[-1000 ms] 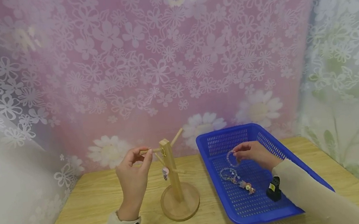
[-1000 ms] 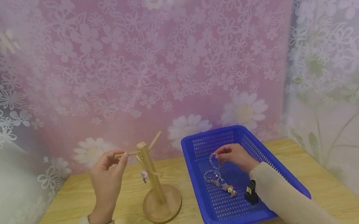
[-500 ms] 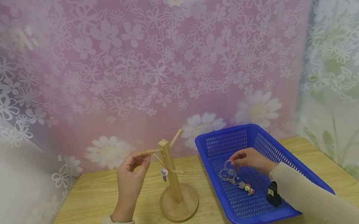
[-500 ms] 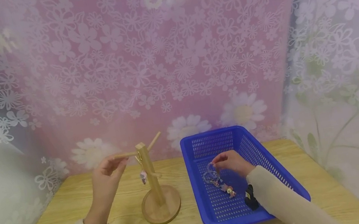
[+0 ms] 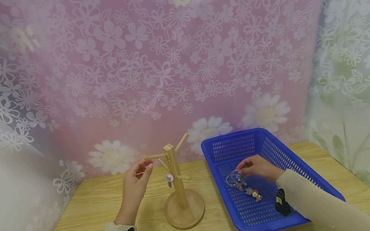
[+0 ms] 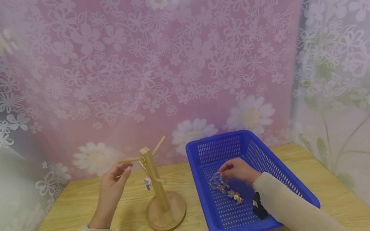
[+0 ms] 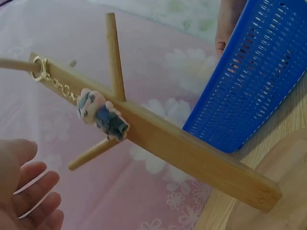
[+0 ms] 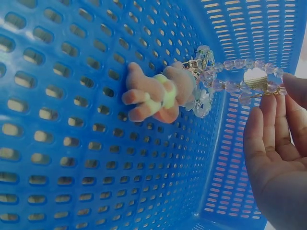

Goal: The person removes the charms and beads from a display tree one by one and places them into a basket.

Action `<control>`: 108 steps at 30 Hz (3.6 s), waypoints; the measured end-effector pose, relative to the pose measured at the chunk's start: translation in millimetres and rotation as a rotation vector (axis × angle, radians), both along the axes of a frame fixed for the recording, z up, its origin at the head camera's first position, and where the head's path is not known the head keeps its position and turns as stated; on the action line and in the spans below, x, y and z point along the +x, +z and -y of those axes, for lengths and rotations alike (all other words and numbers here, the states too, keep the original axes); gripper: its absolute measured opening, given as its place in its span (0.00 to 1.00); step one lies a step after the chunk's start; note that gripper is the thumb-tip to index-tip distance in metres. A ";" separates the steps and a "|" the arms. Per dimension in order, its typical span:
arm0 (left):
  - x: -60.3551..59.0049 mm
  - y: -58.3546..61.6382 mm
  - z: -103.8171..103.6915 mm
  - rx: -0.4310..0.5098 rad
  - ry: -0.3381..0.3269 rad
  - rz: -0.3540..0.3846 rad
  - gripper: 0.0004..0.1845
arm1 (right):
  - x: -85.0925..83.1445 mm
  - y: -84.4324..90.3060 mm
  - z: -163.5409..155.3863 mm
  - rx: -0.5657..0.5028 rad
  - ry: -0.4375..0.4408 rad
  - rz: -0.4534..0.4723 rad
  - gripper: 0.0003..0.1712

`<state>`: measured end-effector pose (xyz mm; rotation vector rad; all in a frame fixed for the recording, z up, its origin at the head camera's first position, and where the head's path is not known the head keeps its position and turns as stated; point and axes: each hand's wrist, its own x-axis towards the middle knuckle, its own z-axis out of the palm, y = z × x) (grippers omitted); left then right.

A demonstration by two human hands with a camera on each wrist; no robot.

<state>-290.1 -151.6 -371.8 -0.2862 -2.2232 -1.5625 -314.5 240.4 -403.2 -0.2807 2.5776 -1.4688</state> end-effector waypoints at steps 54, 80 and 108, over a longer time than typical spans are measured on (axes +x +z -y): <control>-33.7 -11.2 -9.1 0.200 -0.222 0.219 0.11 | -0.4 26.1 0.9 -0.111 0.018 0.013 0.15; 3.4 -16.8 -34.6 0.188 -0.099 0.102 0.09 | 18.9 60.0 38.1 -0.190 0.141 -0.067 0.19; 11.0 -16.5 -36.7 0.230 -0.099 0.110 0.10 | 49.1 63.2 101.1 -0.228 0.098 -0.080 0.15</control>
